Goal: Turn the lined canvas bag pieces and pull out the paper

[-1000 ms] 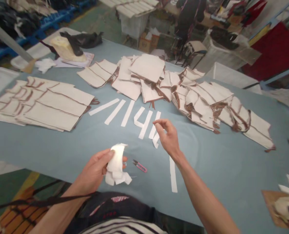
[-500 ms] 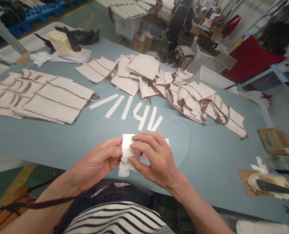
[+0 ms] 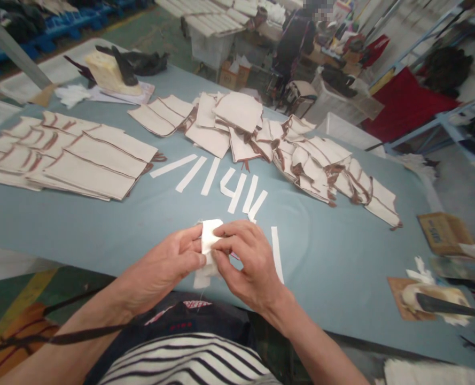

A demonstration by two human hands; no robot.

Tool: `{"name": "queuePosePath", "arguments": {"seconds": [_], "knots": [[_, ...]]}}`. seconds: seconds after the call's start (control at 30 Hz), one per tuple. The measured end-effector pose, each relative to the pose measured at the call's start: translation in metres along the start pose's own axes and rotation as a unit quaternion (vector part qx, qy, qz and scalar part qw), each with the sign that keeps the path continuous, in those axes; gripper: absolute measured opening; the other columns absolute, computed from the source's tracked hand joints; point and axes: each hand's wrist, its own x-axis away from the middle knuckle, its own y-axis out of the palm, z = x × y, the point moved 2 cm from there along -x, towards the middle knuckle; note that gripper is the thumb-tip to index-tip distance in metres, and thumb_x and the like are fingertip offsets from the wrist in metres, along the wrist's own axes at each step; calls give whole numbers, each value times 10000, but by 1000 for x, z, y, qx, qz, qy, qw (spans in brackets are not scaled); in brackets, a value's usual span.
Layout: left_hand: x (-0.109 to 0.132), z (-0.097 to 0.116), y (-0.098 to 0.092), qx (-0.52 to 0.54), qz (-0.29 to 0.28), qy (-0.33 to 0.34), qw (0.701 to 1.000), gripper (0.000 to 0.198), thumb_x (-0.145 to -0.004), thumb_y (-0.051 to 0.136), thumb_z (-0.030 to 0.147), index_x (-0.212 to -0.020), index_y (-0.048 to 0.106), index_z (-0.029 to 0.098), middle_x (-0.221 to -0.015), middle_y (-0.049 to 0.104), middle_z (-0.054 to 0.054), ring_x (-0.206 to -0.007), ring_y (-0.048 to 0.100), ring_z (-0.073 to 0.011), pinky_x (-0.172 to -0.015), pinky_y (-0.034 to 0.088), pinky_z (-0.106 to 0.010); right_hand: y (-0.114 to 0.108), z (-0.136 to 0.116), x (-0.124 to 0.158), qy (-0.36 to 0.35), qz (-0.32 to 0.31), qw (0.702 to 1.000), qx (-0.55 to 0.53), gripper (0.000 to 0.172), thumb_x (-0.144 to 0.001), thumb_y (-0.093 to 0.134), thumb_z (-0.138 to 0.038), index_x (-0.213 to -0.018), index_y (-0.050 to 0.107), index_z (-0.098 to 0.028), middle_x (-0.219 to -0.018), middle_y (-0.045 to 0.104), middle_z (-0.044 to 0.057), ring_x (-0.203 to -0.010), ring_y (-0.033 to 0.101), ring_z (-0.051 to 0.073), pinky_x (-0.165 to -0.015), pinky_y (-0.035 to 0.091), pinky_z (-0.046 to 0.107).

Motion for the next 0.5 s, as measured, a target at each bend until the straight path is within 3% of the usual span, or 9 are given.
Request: {"name": "queuePosePath", "arguments": {"seconds": [0.13, 0.23, 0.4, 0.5], "knots": [[0, -9, 0, -44, 21, 3, 999, 350, -758, 858, 276, -966, 589, 196, -946, 675, -27, -861, 635, -182, -723, 522, -241, 9, -1, 8, 107, 11, 992, -67, 164, -967, 650, -124, -855, 650, -244, -1042, 786, 50, -992, 724, 204, -884, 544, 384], [-2, -17, 2, -70, 37, 2, 997, 335, -763, 817, 315, -911, 531, 221, -839, 637, 20, -734, 615, -150, -617, 479, -218, 13, 0, 13, 165, -9, 982, -92, 192, -984, 624, -154, -813, 625, -241, -982, 766, 34, -937, 707, 197, -856, 526, 365], [-8, -28, 5, -150, 72, 10, 986, 185, -741, 649, 262, -906, 577, 221, -717, 600, 56, -617, 557, -133, -554, 439, -219, 13, 5, 19, 240, -29, 965, -98, 196, -999, 596, -236, -805, 622, -240, -878, 729, 17, -849, 673, 200, -802, 503, 345], [-12, -32, 8, -163, 57, 14, 985, 253, -738, 630, 266, -979, 645, 191, -746, 655, 29, -640, 582, -150, -590, 459, -239, 10, 13, 22, 305, -19, 945, -116, 212, -1010, 573, -334, -824, 625, -246, -822, 714, 11, -796, 663, 205, -750, 500, 337]]}}
